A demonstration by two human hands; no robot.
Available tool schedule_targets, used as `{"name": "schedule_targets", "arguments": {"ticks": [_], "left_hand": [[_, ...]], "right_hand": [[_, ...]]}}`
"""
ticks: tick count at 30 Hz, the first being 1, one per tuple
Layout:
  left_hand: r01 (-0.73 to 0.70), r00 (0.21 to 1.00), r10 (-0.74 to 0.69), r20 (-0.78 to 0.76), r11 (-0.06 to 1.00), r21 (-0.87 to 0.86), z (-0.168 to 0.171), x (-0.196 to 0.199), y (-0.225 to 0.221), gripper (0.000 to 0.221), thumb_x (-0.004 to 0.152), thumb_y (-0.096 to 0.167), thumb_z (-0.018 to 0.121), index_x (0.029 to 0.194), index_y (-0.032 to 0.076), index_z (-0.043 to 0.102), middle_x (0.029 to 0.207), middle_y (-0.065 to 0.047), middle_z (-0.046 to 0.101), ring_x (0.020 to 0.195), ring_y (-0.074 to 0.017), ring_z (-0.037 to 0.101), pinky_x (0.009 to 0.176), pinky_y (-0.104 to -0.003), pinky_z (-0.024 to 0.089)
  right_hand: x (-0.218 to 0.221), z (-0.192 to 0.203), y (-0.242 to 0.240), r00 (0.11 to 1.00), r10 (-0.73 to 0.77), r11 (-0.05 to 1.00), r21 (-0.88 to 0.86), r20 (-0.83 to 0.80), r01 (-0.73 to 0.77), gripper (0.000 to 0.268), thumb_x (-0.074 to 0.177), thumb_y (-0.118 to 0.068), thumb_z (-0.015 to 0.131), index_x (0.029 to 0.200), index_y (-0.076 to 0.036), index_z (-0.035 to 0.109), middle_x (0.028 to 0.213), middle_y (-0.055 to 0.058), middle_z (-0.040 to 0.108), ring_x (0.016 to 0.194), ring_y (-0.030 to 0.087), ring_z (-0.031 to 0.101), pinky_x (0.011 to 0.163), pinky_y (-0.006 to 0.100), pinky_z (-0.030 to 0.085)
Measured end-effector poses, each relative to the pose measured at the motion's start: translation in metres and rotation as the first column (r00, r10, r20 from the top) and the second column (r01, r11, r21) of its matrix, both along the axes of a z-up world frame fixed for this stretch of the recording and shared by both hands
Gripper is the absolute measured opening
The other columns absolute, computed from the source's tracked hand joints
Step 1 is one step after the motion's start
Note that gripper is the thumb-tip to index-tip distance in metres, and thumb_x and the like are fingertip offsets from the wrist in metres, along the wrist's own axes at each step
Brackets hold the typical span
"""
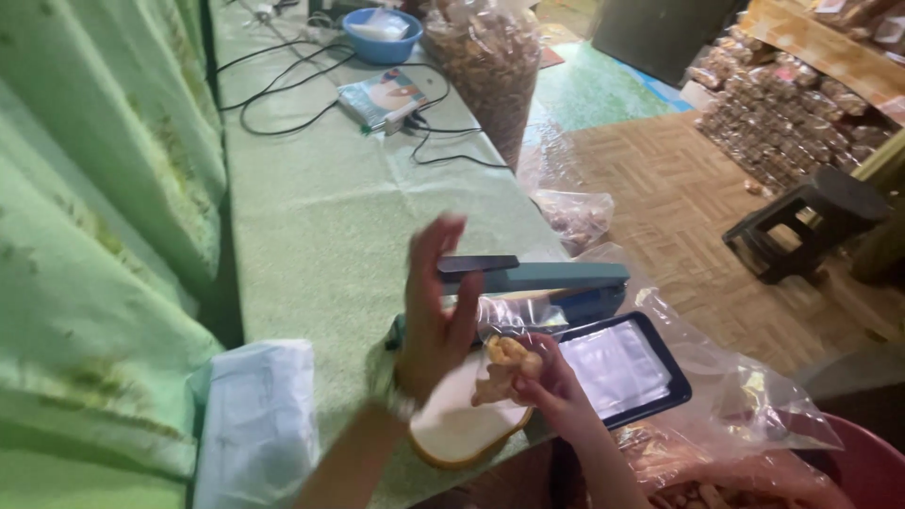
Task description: Packaging snacks by scooping them into bags and sealing the bags with a heat sealer
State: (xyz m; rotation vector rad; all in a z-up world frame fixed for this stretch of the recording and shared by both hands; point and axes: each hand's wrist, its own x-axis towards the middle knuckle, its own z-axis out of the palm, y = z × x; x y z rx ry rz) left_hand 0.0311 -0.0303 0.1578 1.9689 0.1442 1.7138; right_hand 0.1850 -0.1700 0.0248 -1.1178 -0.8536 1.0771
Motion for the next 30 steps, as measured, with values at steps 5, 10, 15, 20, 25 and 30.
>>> {"name": "schedule_targets", "arguments": {"ticks": [5,10,15,20,25,30], "left_hand": [[0.271,0.936,-0.353,-0.006,0.729,-0.628,-0.068,0.005,-0.075,0.096,0.088,0.072,0.040,0.148,0.003,0.015,0.139,-0.015,0.042,0.126,-0.0236,0.045,0.103,-0.036,0.038],[0.383,0.898,-0.439,0.003,0.781,-0.493,-0.075,0.029,-0.095,0.060,0.097,0.055,0.042,0.124,0.001,0.044,0.114,-0.014,0.055,0.102,-0.0251,0.058,0.089,-0.036,0.047],[0.463,0.837,-0.541,-0.088,0.784,-0.415,-0.068,0.055,-0.102,0.080,0.095,0.067,0.040,0.140,0.002,0.029,0.138,-0.015,0.039,0.128,-0.0270,0.039,0.107,-0.044,0.035],[0.249,0.849,-0.369,-0.379,0.911,-0.330,-0.080,0.063,-0.103,0.054,0.095,0.031,0.052,0.136,0.000,0.037,0.129,-0.019,0.047,0.122,-0.0321,0.046,0.104,-0.041,0.038],[0.193,0.793,-0.262,-0.550,0.964,-0.181,-0.088,0.066,-0.102,0.046,0.091,0.023,0.060,0.129,0.003,0.044,0.123,-0.019,0.048,0.121,-0.0364,0.044,0.104,-0.047,0.039],[0.156,0.725,-0.193,-0.661,0.981,-0.116,-0.108,0.069,-0.089,0.040,0.088,0.025,0.065,0.121,0.007,0.052,0.120,-0.018,0.050,0.121,-0.0383,0.043,0.101,-0.049,0.040]], "right_hand": [[-0.009,0.022,-0.028,0.986,-0.123,0.972,0.216,0.112,0.097,0.053,0.085,-0.004,0.066,0.133,-0.003,0.045,0.128,0.014,0.058,0.111,0.021,0.059,0.094,0.032,0.050],[-0.024,0.022,-0.058,0.913,-0.340,0.932,0.209,0.226,0.296,0.051,0.087,-0.012,0.066,0.132,-0.002,0.042,0.118,0.010,0.059,0.103,0.014,0.057,0.088,0.025,0.049],[0.063,-0.036,-0.099,0.562,-0.617,0.786,0.404,0.551,0.467,0.042,0.088,-0.006,0.061,0.127,-0.001,0.046,0.130,0.017,0.053,0.124,0.028,0.053,0.106,0.037,0.044],[0.147,-0.078,-0.214,-0.337,-0.809,0.276,0.818,0.482,0.505,0.050,0.097,0.003,0.059,0.137,-0.005,0.030,0.126,0.016,0.051,0.108,0.024,0.051,0.083,0.032,0.046],[0.176,-0.014,-0.195,-0.196,-0.493,0.468,0.448,0.848,0.762,0.049,0.098,-0.023,0.052,0.133,0.007,0.036,0.137,0.028,0.040,0.130,0.042,0.038,0.111,0.049,0.031],[0.108,0.014,-0.157,0.314,-0.580,0.272,-0.186,0.752,0.944,0.079,0.088,-0.016,0.057,0.147,-0.006,0.006,0.151,0.019,0.011,0.142,0.029,0.017,0.114,0.044,0.029]]}}
